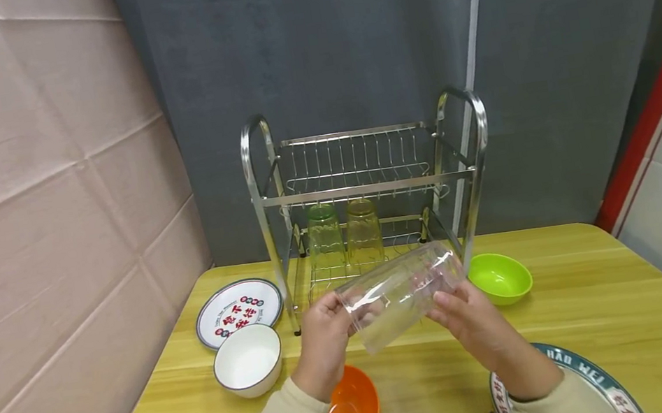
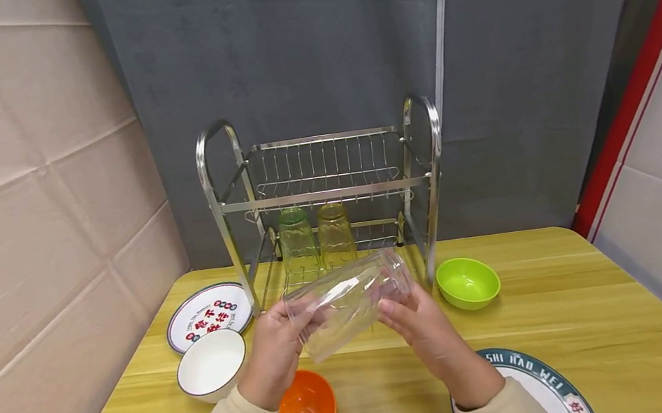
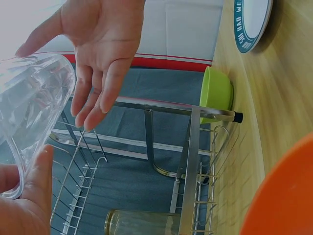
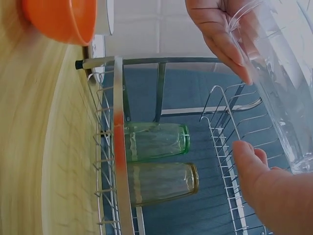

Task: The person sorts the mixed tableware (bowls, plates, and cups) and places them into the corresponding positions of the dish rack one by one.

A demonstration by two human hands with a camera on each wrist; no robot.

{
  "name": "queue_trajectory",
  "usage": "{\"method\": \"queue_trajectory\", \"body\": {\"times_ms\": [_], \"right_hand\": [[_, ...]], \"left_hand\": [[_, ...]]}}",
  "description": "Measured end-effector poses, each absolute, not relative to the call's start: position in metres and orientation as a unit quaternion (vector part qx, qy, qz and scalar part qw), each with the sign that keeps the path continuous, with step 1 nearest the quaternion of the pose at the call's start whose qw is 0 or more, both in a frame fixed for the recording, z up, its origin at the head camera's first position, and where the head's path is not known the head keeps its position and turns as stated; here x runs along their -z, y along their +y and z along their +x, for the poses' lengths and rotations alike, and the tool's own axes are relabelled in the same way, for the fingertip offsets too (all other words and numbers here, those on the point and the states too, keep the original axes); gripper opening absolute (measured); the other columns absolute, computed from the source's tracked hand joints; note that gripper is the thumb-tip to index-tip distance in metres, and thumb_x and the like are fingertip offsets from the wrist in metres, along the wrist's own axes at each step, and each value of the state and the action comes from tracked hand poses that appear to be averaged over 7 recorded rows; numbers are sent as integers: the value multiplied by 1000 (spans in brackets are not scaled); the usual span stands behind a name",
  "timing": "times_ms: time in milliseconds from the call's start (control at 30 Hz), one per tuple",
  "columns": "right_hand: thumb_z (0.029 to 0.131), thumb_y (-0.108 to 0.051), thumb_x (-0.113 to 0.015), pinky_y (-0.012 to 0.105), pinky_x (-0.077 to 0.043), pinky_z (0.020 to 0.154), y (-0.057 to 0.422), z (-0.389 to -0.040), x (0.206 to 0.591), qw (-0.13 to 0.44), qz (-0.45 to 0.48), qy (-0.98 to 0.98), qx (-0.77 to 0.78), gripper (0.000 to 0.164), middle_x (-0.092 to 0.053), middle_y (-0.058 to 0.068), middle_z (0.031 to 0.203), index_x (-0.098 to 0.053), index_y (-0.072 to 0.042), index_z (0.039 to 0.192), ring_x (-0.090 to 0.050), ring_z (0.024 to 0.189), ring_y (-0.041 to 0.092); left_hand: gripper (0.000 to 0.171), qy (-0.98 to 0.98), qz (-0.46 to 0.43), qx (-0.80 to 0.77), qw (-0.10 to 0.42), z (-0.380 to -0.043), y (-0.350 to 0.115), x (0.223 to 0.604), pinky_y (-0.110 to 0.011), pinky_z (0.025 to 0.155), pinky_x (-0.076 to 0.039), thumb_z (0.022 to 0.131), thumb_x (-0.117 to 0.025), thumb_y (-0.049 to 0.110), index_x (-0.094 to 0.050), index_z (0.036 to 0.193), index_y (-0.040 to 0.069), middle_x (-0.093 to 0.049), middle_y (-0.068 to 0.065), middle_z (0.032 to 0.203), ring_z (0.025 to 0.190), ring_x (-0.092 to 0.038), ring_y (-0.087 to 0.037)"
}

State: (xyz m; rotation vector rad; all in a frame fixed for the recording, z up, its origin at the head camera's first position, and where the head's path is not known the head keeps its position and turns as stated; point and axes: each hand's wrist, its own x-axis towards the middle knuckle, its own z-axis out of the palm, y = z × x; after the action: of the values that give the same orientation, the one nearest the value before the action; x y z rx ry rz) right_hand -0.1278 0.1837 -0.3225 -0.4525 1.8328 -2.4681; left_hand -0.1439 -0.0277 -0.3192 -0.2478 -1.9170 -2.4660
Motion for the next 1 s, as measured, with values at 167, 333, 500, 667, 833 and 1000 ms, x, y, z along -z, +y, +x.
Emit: {"method": "queue_trajectory", "body": {"times_ms": [167, 333, 500, 667, 833, 1000], "right_hand": [[95, -19, -56, 25, -49, 97, 182, -129, 324, 29, -177, 546, 818, 64, -58, -10, 129, -21, -7, 147, -58, 116, 10], [97, -15, -51, 27, -50, 95, 181, -130, 325, 45, -209, 514, 831, 41, -59, -3, 128, -41, -20, 137, -59, 114, 13], [98, -15, -48, 28, -50, 95, 180, -130, 324, 55, -226, 496, 836, 33, -61, -2, 127, -50, -22, 129, -59, 114, 13], [96, -15, -51, 29, -49, 98, 178, -130, 325, 48, -207, 500, 840, 38, -59, -3, 129, -44, -22, 133, -57, 118, 13], [98, -12, -49, 28, -48, 99, 179, -130, 324, 49, -229, 490, 840, 36, -61, -2, 128, -48, -20, 132, -58, 117, 13], [96, -7, -50, 27, -48, 99, 178, -129, 323, 39, -243, 480, 842, 37, -61, -1, 124, -48, -18, 131, -59, 113, 13]], "left_hand": [[20, -618, -76, 782, 17, -141, -26, 321, -26, 78, -58, 91, -60, 3, -59, 103, -13, -69, -20, 104, 76, -69, -12], [25, -625, -71, 777, 22, -141, -25, 322, -28, 79, -58, 91, -64, 9, -61, 104, -12, -69, -17, 103, 81, -67, -13], [28, -619, -71, 782, 23, -142, -24, 324, -28, 79, -58, 90, -65, 9, -61, 107, -12, -70, -14, 96, 79, -67, -12], [29, -619, -73, 782, 21, -142, -24, 326, -27, 79, -57, 89, -68, 11, -61, 106, -11, -70, -12, 96, 80, -66, -12], [31, -619, -75, 782, 16, -142, -24, 326, -27, 79, -57, 88, -70, 14, -62, 106, -10, -70, -11, 94, 81, -67, -12], [28, -625, -89, 775, 18, -141, -25, 326, -24, 78, -56, 89, -68, 13, -63, 106, -8, -72, -12, 97, 86, -69, -13]]}}
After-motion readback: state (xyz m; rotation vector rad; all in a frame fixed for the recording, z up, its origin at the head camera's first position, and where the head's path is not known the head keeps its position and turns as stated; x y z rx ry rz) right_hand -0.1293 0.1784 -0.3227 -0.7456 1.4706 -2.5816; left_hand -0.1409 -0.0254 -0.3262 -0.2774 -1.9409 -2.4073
